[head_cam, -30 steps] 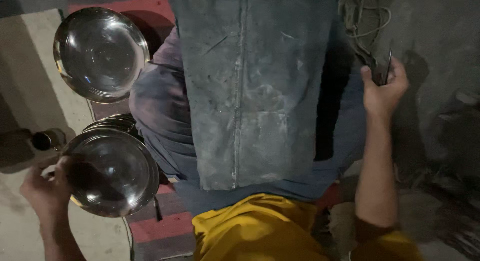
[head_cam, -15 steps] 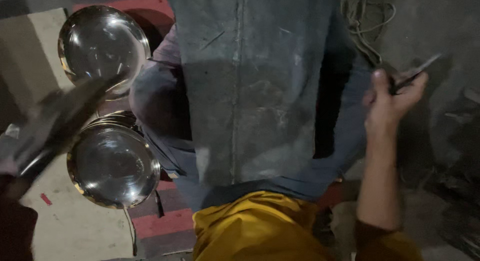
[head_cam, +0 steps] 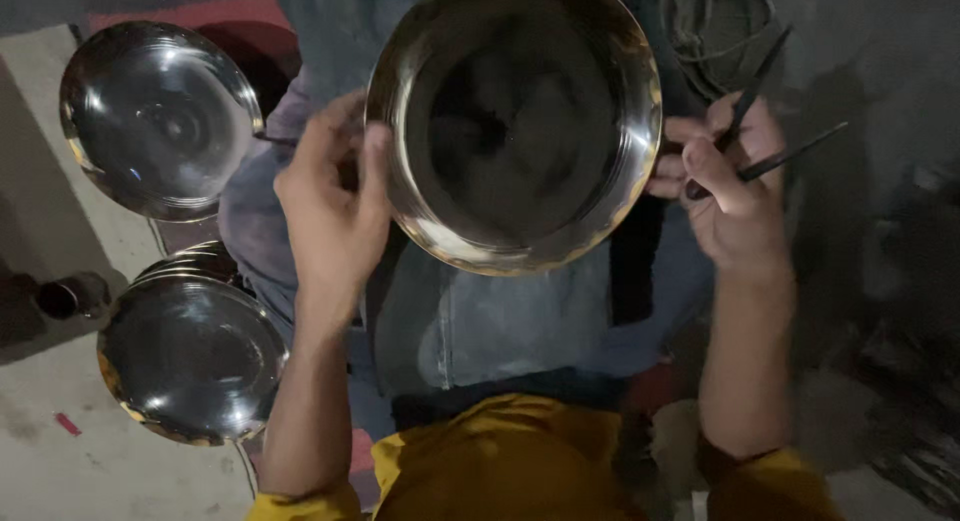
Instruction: The person sits on the floor and uses a small metal tool to scrape and polish the inner surface of several round metal plates. They handle the plates one at a time, rotating them to access different areas, and place finished plates into a nearby stack.
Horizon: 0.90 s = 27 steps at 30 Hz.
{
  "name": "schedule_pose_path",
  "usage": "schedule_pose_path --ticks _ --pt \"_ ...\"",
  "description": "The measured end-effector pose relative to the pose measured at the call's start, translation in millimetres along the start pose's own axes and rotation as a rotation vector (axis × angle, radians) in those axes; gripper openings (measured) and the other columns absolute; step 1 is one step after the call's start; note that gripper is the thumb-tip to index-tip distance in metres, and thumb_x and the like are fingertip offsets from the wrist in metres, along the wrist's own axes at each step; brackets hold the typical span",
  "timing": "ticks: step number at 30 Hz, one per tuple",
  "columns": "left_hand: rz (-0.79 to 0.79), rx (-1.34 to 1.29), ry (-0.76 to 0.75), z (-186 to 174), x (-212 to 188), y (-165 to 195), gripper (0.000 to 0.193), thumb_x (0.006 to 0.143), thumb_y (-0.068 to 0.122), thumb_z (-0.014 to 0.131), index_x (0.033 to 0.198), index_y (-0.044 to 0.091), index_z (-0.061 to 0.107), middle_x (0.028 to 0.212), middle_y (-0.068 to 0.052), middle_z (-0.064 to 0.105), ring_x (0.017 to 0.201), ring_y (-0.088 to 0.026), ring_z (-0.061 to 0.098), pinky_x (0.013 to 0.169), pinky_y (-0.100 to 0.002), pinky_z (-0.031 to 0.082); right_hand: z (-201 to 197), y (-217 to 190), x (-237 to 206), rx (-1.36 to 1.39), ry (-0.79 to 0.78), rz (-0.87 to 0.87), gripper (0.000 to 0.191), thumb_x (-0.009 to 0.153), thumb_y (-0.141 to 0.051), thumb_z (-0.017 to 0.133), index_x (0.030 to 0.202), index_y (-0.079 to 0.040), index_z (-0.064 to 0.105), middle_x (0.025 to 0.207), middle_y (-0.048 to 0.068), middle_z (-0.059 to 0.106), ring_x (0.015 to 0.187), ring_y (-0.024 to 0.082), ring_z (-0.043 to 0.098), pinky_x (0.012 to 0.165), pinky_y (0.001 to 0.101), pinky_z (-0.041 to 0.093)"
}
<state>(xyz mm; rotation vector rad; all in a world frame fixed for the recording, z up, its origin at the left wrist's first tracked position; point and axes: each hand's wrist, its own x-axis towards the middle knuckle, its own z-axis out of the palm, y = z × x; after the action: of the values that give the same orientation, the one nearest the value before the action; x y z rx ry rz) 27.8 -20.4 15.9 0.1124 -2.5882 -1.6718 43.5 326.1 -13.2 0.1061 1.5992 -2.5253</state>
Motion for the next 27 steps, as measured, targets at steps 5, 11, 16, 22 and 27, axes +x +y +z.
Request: schedule_pose_path --ticks 5,11,16,22,27 --pt "0.117 0.424 0.035 -10 4 11 0.046 0.096 0.021 0.084 0.135 0.005 0.065 0.115 -0.01 0.075 0.095 -0.02 0.07 0.085 -0.033 0.055 -6 -14 24 -0.794 0.163 -0.151 0.048 0.104 -0.018 0.085 0.118 -0.007 0.041 0.109 0.017 0.074 0.082 0.02 0.077 0.07 0.0283 0.065" --pt "0.248 0.862 -0.052 30 29 30 0.111 0.064 0.069 0.096 0.156 0.028 0.049 0.162 -0.016 0.036 0.143 -0.036 0.044 0.104 -0.053 0.039 -12 -30 15 -1.163 0.026 -0.341 0.071 0.099 -0.013 0.096 0.14 0.0 0.038 0.099 0.014 0.062 0.088 0.021 0.069 0.077 0.0262 0.057" --pt "0.269 0.983 -0.033 45 57 21 0.121 0.065 0.08 0.085 0.166 0.035 0.034 0.17 -0.015 0.024 0.144 -0.034 0.042 0.099 -0.049 0.036 12 -41 10 -1.203 0.063 -0.129 0.077 0.091 -0.012 0.092 0.148 0.002 0.042 0.091 0.009 0.068 0.075 0.012 0.07 0.062 0.021 0.054" --pt "0.139 0.991 -0.062 44 38 -4 0.133 0.065 0.086 0.078 0.167 0.014 0.031 0.17 -0.016 0.025 0.136 -0.031 0.048 0.098 -0.047 0.035 77 -33 17 -1.447 0.059 -0.218 0.075 0.088 -0.016 0.098 0.143 0.005 0.051 0.084 0.013 0.068 0.076 0.015 0.07 0.067 0.0223 0.054" --pt "0.152 0.977 0.031 56 35 -10 0.131 0.074 0.098 0.061 0.166 0.008 0.031 0.17 -0.017 0.031 0.128 -0.033 0.052 0.094 -0.046 0.035 79 -26 33 -1.511 -0.067 -0.294 0.074 0.076 -0.016 0.095 0.134 0.011 0.058 0.064 0.011 0.061 0.06 0.014 0.064 0.052 0.0249 0.047"
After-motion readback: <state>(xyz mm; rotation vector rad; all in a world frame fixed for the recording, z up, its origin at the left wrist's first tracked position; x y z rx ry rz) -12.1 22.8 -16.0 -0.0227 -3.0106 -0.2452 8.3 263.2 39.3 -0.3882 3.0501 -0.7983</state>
